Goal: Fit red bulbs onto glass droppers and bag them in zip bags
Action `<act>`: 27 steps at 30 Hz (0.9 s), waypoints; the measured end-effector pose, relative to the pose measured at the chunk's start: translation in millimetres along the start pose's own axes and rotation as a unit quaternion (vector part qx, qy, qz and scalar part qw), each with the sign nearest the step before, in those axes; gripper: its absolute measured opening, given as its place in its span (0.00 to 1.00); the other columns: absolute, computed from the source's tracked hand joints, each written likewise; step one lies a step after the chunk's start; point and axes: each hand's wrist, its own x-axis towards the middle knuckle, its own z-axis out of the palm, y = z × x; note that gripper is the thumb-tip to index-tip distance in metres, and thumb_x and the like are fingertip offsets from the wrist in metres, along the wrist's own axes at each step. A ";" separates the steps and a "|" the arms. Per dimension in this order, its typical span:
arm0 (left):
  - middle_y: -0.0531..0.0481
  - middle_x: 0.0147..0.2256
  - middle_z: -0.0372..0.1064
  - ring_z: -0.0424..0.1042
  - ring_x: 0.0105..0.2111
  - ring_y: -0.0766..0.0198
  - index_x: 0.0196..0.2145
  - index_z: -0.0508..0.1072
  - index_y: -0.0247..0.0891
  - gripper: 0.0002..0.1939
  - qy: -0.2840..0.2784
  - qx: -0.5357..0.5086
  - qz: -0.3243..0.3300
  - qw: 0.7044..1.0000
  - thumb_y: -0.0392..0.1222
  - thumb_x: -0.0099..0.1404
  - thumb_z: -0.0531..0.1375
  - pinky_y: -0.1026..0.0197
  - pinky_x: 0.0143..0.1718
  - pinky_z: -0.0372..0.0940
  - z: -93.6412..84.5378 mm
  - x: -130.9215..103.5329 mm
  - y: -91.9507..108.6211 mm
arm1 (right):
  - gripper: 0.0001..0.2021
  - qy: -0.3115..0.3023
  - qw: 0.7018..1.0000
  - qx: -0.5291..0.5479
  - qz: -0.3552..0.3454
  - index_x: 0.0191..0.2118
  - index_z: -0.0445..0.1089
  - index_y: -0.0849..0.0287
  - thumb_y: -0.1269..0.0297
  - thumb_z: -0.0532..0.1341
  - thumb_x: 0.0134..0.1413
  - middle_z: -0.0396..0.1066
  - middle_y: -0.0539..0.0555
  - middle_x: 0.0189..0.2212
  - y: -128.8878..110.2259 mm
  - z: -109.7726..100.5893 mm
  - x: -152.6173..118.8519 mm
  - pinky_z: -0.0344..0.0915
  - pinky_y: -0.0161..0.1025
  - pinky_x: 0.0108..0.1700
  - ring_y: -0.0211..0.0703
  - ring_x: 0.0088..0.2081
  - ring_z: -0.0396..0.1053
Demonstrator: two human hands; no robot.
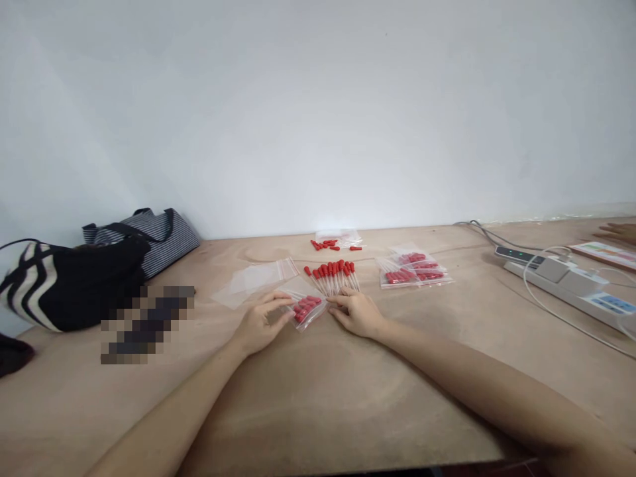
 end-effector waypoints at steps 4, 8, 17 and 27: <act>0.47 0.39 0.69 0.68 0.40 0.62 0.38 0.70 0.38 0.11 -0.042 0.016 0.086 0.995 0.44 0.58 0.57 0.60 0.42 0.65 4.5 -9.3 17.6 | 0.11 0.002 0.999 -0.038 -0.022 0.37 0.71 0.55 0.64 0.52 0.53 0.68 0.52 0.32 -2.0 6.2 13.8 0.55 0.33 0.29 0.38 0.33 0.65; 0.49 0.32 0.71 0.70 0.33 0.65 0.34 0.71 0.38 0.08 0.020 0.121 0.189 0.974 0.38 0.62 0.53 0.64 0.35 0.67 6.6 -9.1 9.2 | 0.11 0.014 0.998 -0.049 -0.048 0.34 0.72 0.56 0.64 0.52 0.53 0.68 0.51 0.30 -5.0 10.4 18.3 0.54 0.32 0.28 0.37 0.31 0.65; 0.49 0.28 0.71 0.71 0.27 0.67 0.31 0.71 0.36 0.11 0.104 0.200 0.255 0.940 0.33 0.64 0.49 0.67 0.29 0.66 0.4 -8.3 -17.2 | 0.15 0.084 0.986 -0.037 -0.136 0.40 0.70 0.55 0.53 0.57 0.48 0.68 0.52 0.33 4.4 15.9 20.8 0.56 0.32 0.30 0.36 0.31 0.65; 0.52 0.22 0.66 0.65 0.22 0.70 0.23 0.69 0.36 0.12 0.043 0.138 0.153 0.977 0.38 0.62 0.51 0.68 0.24 0.60 1.2 -8.5 -20.6 | 0.10 0.098 0.965 -0.124 -0.209 0.28 0.71 0.57 0.64 0.53 0.52 0.68 0.50 0.26 1.9 25.8 37.0 0.50 0.33 0.27 0.35 0.29 0.63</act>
